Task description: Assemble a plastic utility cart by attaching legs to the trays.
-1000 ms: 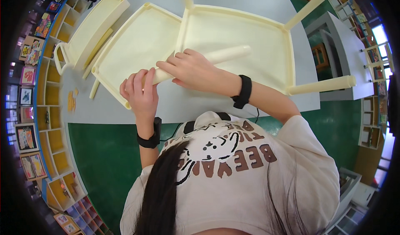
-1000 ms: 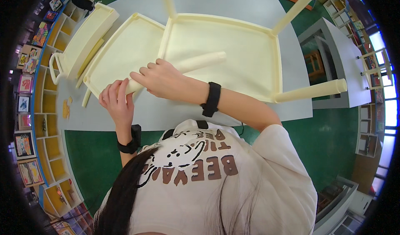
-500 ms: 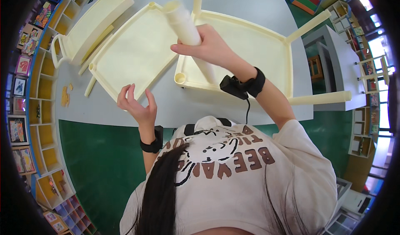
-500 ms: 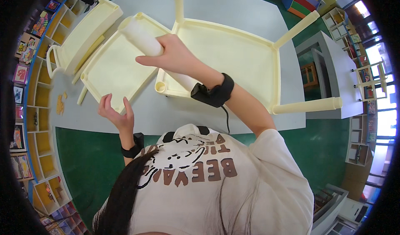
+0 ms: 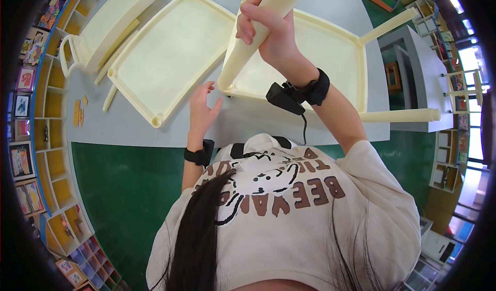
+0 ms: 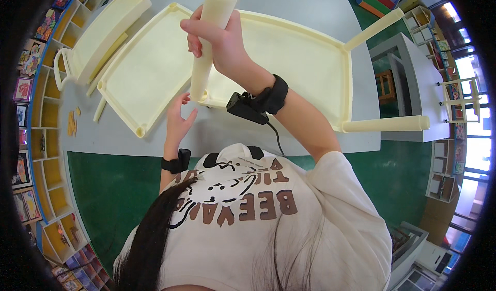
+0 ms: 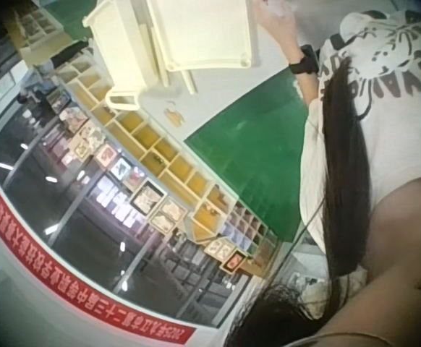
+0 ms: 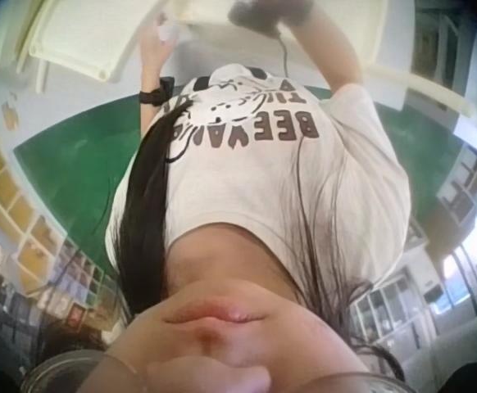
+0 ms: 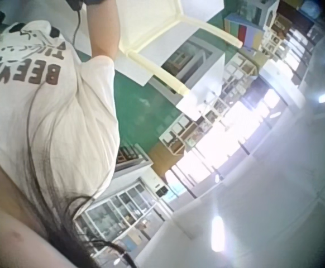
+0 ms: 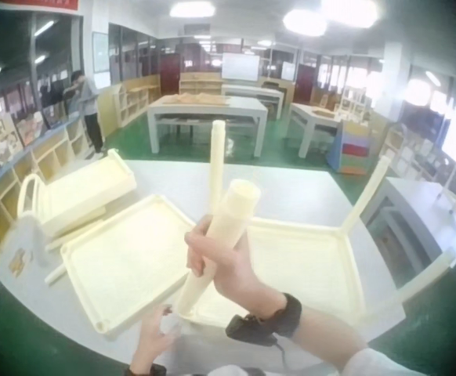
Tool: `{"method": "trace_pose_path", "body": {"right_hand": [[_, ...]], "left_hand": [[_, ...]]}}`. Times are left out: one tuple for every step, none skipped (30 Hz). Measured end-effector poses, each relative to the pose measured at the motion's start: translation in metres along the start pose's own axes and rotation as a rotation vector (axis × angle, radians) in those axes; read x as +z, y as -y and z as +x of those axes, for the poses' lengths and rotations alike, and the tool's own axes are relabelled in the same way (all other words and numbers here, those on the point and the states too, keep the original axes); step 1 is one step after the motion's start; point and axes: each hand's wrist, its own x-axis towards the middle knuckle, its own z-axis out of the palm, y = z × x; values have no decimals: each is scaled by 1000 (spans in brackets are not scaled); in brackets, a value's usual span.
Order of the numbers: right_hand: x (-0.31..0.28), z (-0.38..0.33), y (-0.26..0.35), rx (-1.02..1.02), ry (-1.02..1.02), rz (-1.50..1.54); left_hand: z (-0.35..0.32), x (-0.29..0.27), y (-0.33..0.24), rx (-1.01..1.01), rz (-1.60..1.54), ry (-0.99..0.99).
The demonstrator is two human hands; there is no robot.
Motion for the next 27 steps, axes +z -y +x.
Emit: {"method": "trace_pose_path", "body": {"right_hand": [[1, -1, -5, 0, 8, -32], [1, -1, -8, -1, 15, -65], [-1, -1, -9, 2, 15, -64], [-2, -1, -10, 1, 42, -92], [-3, -1, -11, -1, 70, -120], [-4, 1, -11, 3, 69, -119], [-4, 2, -11, 8, 89, -107], [-5, 3, -11, 14, 109, -96], [-6, 3, -12, 17, 108, -95], [-8, 3, -12, 13, 134, -92], [-10, 4, -13, 9, 160, -89], [-12, 4, -13, 12, 156, -90], [-15, 5, -14, 12, 182, -76], [-16, 5, -14, 11, 207, -62], [-15, 4, -13, 17, 206, -60], [-15, 4, -10, 27, 180, -13], [-15, 4, -8, 36, 153, 34], [-16, 3, -9, 41, 147, 34], [-18, 3, -10, 21, 179, 44], [-19, 3, -11, 0, 210, 54], [-21, 3, -11, 4, 200, 51], [-21, 3, -11, 8, 204, 53], [-21, 3, -11, 12, 207, 55], [-21, 3, -12, 16, 199, 54], [-23, 2, -14, 10, 189, 22], [-24, 1, -15, 5, 180, -10], [-25, 1, -13, 9, 170, -11]], "left_hand": [[-1, 3, 5, -42, -117, 85], [-1, 5, 10, -45, -117, 85], [-2, 8, 15, -197, -207, 163], [-3, 11, 20, -350, -296, 240], [-4, 15, 27, -354, -296, 241], [-6, 20, 36, -433, -420, 237], [-6, 23, 39, -512, -544, 233], [-5, 25, 43, -516, -546, 234], [-5, 27, 46, -504, -557, 258], [-2, 28, 46, -490, -568, 284], [1, 30, 45, -492, -570, 287], [4, 31, 44, -454, -472, 300], [6, 32, 43, -419, -373, 308], [8, 35, 45, -425, -374, 308], [9, 40, 50, -425, -439, 347], [13, 42, 49, -423, -505, 390], [15, 45, 48, -428, -507, 395], [17, 47, 47, -441, -554, 437], [20, 48, 43, -451, -602, 483], [23, 48, 40, -454, -606, 494], [25, 47, 37, -437, -603, 491], [26, 47, 36, -421, -599, 488], [25, 48, 39, -424, -602, 497], [24, 50, 44, -420, -629, 480], [23, 51, 44, -416, -657, 465], [22, 53, 44, -420, -659, 475], [20, 55, 44, -463, -694, 440]]}}
